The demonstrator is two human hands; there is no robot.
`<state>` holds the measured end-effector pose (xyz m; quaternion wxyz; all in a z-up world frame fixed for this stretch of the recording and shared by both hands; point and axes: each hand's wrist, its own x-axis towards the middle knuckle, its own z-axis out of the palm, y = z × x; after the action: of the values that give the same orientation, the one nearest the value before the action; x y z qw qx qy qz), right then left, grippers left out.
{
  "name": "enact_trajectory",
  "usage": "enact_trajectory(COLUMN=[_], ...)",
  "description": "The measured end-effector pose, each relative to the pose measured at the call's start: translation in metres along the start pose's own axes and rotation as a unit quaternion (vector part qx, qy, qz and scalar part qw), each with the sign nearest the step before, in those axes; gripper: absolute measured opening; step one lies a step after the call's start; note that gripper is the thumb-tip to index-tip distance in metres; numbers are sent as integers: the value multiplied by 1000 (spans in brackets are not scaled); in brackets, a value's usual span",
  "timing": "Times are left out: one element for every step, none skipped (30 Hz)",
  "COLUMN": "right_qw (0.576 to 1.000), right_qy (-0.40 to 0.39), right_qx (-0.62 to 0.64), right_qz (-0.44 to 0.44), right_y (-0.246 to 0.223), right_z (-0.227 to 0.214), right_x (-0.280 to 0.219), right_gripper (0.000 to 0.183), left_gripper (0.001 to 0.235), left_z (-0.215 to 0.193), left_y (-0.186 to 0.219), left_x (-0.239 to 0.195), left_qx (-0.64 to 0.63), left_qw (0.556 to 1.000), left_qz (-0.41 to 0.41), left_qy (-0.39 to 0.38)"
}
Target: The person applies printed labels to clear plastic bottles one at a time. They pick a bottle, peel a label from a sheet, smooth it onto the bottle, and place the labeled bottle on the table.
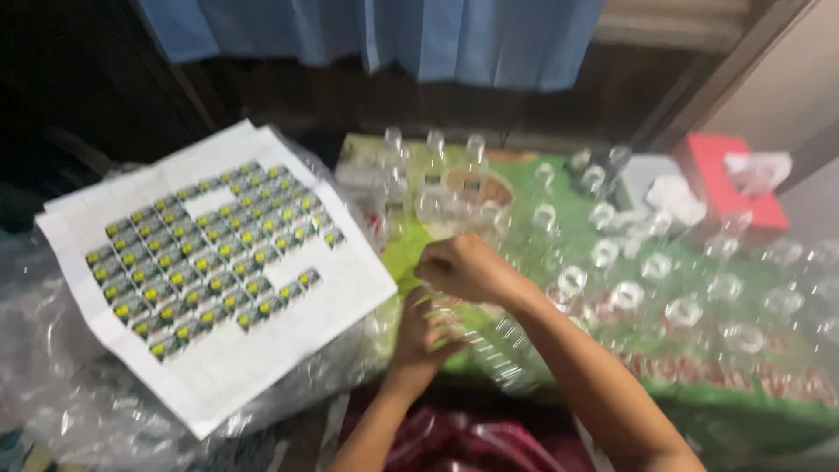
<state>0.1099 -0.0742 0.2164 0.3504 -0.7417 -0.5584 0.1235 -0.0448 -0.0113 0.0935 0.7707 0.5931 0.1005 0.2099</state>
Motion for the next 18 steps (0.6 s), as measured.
enact_trajectory(right_qw=[999, 998, 995, 981, 950, 900, 869, 830, 785, 796, 806, 815, 824, 832, 837, 851, 865, 877], right_qy=[22, 46, 70, 87, 103, 109, 131, 152, 173, 171, 169, 167, 124, 79, 35, 27, 19, 11], right_qx=[3, -3, -10, 103, 216, 327, 408, 486, 559, 553, 547, 540, 531, 519, 505, 487, 468, 450], right_qz=[29, 52, 75, 140, 202, 266, 250, 227, 203, 177, 150, 123, 153, 181, 209, 195, 181, 168], right_y=[12, 23, 34, 46, 57, 66, 73, 80, 83, 83, 80, 74, 65, 55, 42, 28, 13, 0], right_z=[19, 30, 36, 38, 41, 48, 55, 59, 61, 63, 64, 66, 67, 64, 62, 64, 69, 73], right_x=[-2, 3, 3, 1, -2, -11, -20, -23, -28, -36, -47, -55, -64, -77, -89, -96, -102, -106], right_gripper=[21, 23, 25, 24, 22, 22, 20, 19, 19, 23, 28, 33, 44, 57, 71, 78, 86, 94], left_gripper=[85, 79, 77, 76, 76, 70, 65, 60, 57, 54, 51, 49, 48, 48, 49, 50, 51, 53], left_z=[10, 17, 14, 9, 3, -3, -11, -18, -22, -26, -29, -34, -39, -41, -40, -39, -37, -34], left_y=[-20, -34, -42, -46, -48, -50, -49, -45, -40, -33, -25, -17, -9, -3, 1, 2, 3, 3], left_x=[6, 18, 18, 17, 20, 18, 19, 18, 13, 10, 8, 4, 0, 0, -1, -5, -7, -11], left_qx=[-95, -192, -222, -251, -279, -283, -286, -287, -317, -345, -372, -381, -389, -397, -397, -397, -398, -392], left_qw=[995, 980, 973, 966, 957, 953, 949, 945, 936, 927, 918, 917, 916, 914, 916, 917, 917, 919], left_qz=[-17, -22, -36, -49, -61, -91, -121, -147, -144, -139, -135, -116, -97, -76, -58, -41, -24, -38], left_qy=[22, 41, 48, 49, 49, 53, 56, 59, 50, 41, 31, 21, 12, 2, -4, -9, -14, -1])
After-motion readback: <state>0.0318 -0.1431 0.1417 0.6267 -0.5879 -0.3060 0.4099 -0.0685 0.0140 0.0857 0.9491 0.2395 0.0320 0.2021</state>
